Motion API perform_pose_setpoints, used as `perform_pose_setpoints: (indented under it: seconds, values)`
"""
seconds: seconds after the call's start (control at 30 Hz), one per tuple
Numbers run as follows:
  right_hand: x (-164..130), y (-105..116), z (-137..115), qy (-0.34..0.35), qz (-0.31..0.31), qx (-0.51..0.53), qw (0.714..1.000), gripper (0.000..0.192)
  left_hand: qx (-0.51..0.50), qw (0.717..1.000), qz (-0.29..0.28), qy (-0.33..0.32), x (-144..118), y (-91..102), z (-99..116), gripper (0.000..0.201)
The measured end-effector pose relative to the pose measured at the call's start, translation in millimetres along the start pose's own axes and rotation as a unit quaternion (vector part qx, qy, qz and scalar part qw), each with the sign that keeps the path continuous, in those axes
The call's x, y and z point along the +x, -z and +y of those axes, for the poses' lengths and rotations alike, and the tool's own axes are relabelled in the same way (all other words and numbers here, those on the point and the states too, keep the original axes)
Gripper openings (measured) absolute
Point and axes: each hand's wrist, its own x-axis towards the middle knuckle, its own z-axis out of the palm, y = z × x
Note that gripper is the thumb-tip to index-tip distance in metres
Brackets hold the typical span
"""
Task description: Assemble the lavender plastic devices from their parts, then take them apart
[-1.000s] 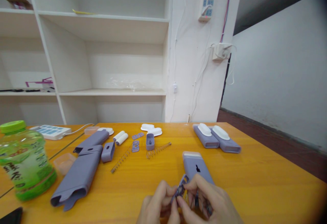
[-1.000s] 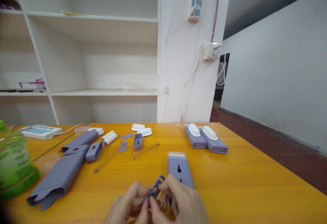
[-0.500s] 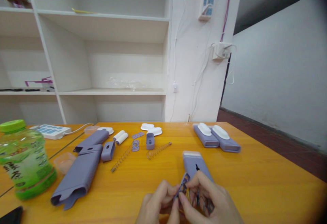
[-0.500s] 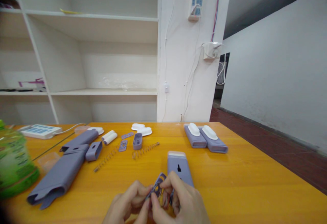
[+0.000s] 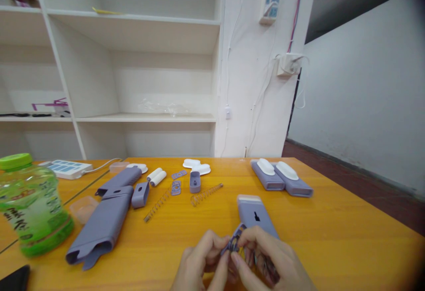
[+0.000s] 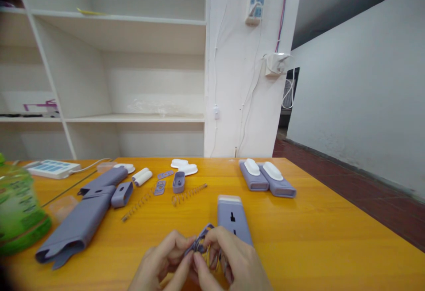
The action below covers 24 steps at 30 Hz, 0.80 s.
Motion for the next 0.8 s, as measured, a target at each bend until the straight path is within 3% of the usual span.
perform_pose_setpoints:
  seconds: [0.1,0.2,0.33,0.43,0.53,0.63,0.8]
  values:
    - [2,1,6,0.048,-0.020,-0.013,0.999,0.007,0.007,1.000,0.005,-0.009,1,3.0,-4,0.033]
    - [3,3,10,0.121,-0.001,-0.056,0.991,0.016,0.005,1.000,0.012,-0.010,2,6.0,-6,0.034]
    - [9,13,9,0.230,0.043,-0.183,0.955,0.027,0.004,1.000,0.007,-0.001,3,8.3,-6,0.035]
    - [12,20,6,0.275,0.054,-0.237,0.930,0.028,0.007,1.000,-0.022,0.019,5,9.5,0,0.035]
    - [11,19,7,0.269,0.058,-0.231,0.933,0.027,0.011,0.998,-0.046,0.038,6,10.4,5,0.034]
    - [5,13,11,0.218,0.041,-0.186,0.957,0.025,0.012,0.998,-0.054,0.041,5,10.1,5,0.036]
    - [0,7,16,0.155,-0.014,-0.095,0.983,0.029,0.022,0.999,-0.034,0.036,2,7.2,-2,0.039]
